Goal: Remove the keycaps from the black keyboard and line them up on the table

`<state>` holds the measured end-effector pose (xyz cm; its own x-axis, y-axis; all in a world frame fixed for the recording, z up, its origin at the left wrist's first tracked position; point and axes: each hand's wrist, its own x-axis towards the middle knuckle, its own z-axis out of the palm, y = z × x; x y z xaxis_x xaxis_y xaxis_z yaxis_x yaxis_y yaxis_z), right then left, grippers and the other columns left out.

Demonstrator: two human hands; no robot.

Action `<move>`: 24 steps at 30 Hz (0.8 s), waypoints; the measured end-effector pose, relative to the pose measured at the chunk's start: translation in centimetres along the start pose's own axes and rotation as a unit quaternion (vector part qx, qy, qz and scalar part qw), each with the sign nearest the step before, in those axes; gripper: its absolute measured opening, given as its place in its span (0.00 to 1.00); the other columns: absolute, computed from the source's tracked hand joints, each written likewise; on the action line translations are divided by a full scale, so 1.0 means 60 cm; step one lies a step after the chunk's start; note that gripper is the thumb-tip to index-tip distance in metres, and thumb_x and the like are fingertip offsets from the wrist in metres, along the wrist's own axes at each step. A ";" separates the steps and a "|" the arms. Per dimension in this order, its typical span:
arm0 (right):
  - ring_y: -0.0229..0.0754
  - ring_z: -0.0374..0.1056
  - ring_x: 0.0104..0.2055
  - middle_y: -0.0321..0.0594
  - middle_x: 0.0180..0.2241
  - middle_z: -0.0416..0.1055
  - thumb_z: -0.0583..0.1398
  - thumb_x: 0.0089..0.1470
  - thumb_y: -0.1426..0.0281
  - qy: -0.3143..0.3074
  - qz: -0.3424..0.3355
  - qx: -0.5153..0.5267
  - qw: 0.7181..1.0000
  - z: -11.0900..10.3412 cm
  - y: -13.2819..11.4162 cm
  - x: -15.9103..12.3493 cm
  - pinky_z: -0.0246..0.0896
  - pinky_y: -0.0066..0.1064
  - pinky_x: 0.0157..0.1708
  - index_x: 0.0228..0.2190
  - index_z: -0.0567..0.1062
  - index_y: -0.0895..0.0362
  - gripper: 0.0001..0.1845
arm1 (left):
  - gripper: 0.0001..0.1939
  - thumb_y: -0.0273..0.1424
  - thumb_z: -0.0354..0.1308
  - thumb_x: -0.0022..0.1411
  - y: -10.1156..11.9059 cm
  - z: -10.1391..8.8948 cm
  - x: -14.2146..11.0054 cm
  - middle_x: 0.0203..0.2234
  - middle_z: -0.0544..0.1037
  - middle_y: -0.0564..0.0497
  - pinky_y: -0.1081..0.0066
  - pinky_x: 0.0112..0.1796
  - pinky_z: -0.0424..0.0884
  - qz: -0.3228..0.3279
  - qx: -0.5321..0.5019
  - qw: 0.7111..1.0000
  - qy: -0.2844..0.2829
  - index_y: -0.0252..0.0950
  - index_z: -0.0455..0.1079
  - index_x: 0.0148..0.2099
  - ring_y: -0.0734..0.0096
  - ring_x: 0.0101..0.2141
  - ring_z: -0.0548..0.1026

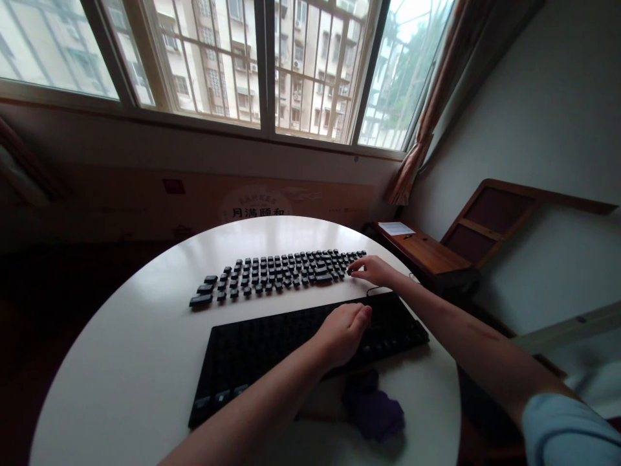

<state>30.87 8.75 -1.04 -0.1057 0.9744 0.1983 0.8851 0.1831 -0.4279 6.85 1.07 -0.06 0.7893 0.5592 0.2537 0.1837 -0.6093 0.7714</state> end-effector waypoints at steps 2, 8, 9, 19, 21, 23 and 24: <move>0.42 0.73 0.33 0.40 0.35 0.80 0.65 0.49 0.67 -0.005 0.001 -0.002 1.000 0.008 0.002 0.003 0.65 0.30 0.37 0.39 0.83 0.54 0.13 | 0.24 0.41 0.34 0.70 0.000 0.001 0.000 0.30 0.74 0.48 0.66 0.40 0.67 -0.002 0.006 1.000 -0.003 0.37 0.65 0.31 0.64 0.34 0.71; 0.43 0.74 0.34 0.39 0.35 0.81 0.65 0.48 0.67 0.001 0.002 -0.010 1.000 0.014 0.007 0.006 0.65 0.31 0.38 0.38 0.83 0.53 0.13 | 0.25 0.42 0.33 0.70 -0.004 0.003 0.000 0.31 0.75 0.48 0.66 0.41 0.68 0.003 0.008 1.000 -0.002 0.36 0.66 0.32 0.64 0.35 0.72; 0.43 0.74 0.34 0.39 0.35 0.81 0.65 0.49 0.67 0.005 0.003 -0.010 1.000 0.015 0.007 0.006 0.65 0.31 0.37 0.38 0.83 0.53 0.13 | 0.25 0.42 0.33 0.70 -0.004 0.003 0.000 0.31 0.75 0.48 0.66 0.40 0.68 0.003 0.009 1.000 -0.003 0.36 0.66 0.32 0.64 0.35 0.72; 0.47 0.74 0.40 0.46 0.39 0.79 0.59 0.57 0.61 0.142 -0.005 0.012 0.990 -0.051 -0.022 -0.044 0.66 0.34 0.41 0.38 0.81 0.57 0.16 | 0.26 0.42 0.33 0.71 -0.005 0.002 0.000 0.30 0.75 0.48 0.67 0.38 0.67 0.007 0.025 0.999 -0.019 0.36 0.67 0.31 0.64 0.34 0.72; 0.45 0.73 0.38 0.47 0.39 0.78 0.53 0.61 0.56 0.196 0.019 0.075 0.978 -0.079 -0.023 -0.077 0.68 0.33 0.38 0.39 0.80 0.58 0.22 | 0.27 0.43 0.33 0.71 -0.006 0.002 0.001 0.30 0.75 0.48 0.66 0.39 0.67 0.009 0.029 0.999 -0.017 0.37 0.67 0.31 0.64 0.34 0.72; 0.41 0.71 0.30 0.46 0.32 0.77 0.48 0.62 0.50 0.204 0.065 0.173 0.961 -0.103 -0.022 -0.118 0.68 0.31 0.30 0.34 0.80 0.60 0.31 | 0.27 0.43 0.33 0.70 -0.007 0.002 0.002 0.30 0.75 0.48 0.66 0.39 0.67 0.014 0.030 0.999 -0.017 0.37 0.67 0.31 0.64 0.34 0.71; 0.39 0.68 0.24 0.45 0.26 0.75 0.47 0.61 0.47 0.179 0.100 0.224 0.953 -0.112 -0.022 -0.141 0.67 0.30 0.25 0.31 0.80 0.60 0.34 | 0.26 0.44 0.33 0.70 -0.007 0.002 0.003 0.29 0.74 0.48 0.66 0.39 0.67 0.016 0.029 0.999 -0.018 0.37 0.66 0.31 0.64 0.34 0.71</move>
<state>33.66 -0.59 3.76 0.2769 0.9037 0.3265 0.5810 0.1131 -0.8060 6.97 1.35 -0.45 0.8151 0.5198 0.2559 0.1913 -0.6584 0.7280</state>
